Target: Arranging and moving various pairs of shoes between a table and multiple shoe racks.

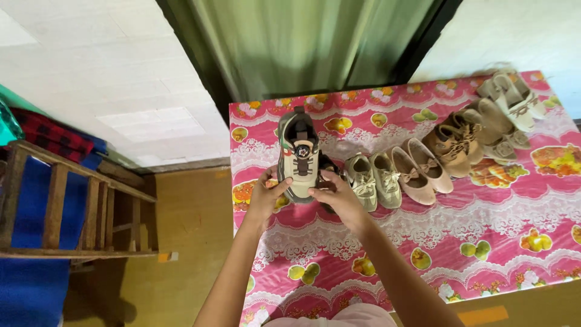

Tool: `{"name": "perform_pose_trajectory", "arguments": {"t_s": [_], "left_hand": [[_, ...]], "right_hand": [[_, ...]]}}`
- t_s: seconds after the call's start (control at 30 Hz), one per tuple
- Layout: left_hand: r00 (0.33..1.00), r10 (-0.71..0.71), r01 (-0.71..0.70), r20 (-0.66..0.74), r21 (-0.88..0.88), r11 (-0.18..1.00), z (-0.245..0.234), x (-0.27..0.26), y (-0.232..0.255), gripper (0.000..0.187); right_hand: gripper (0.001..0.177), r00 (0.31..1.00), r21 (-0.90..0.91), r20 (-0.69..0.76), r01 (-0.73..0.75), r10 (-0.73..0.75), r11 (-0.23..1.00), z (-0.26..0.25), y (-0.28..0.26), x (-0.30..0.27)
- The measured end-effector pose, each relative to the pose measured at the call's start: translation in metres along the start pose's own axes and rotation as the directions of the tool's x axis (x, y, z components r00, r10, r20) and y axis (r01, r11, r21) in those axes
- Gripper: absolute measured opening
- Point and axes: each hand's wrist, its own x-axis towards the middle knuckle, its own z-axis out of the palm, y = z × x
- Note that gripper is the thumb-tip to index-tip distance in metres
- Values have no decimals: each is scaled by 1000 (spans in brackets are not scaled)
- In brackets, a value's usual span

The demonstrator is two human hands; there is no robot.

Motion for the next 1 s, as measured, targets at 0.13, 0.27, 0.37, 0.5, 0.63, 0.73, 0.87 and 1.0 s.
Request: {"name": "perform_pose_trajectory", "arguments": {"t_s": [0.13,0.27,0.37,0.5,0.63,0.73,0.87,1.0], "left_hand": [[985,142,-133,100,-87,987,15,-19,20,65],[975,166,-157,146,-70,985,30,-44,38,66],[972,156,-157,173,-13,988,39,-58,44,66],[944,224,-233,244,9,973,54,-71,41,62],[915,223,-234,335,-8,972,72,-73,31,61],[886,273,-273,375,-54,960,89,-73,21,65],[875,221,-246,432,4,969,121,-86,17,66],[843,193,-245,503,38,969,160,-105,9,66]], "right_hand": [[83,999,51,-34,43,-41,998,1,-33,-31],[78,993,94,-47,116,-112,989,-9,-35,-50],[78,981,98,-74,185,-178,978,-17,-27,-64],[72,972,35,-121,206,-200,978,-13,-51,-107],[76,964,93,-188,207,-186,974,-34,-32,-120],[85,954,169,-262,197,-148,966,-50,-24,-134],[82,934,145,-274,274,-228,951,-72,-27,-169],[80,905,97,-359,280,-229,955,-97,-27,-211]]}}
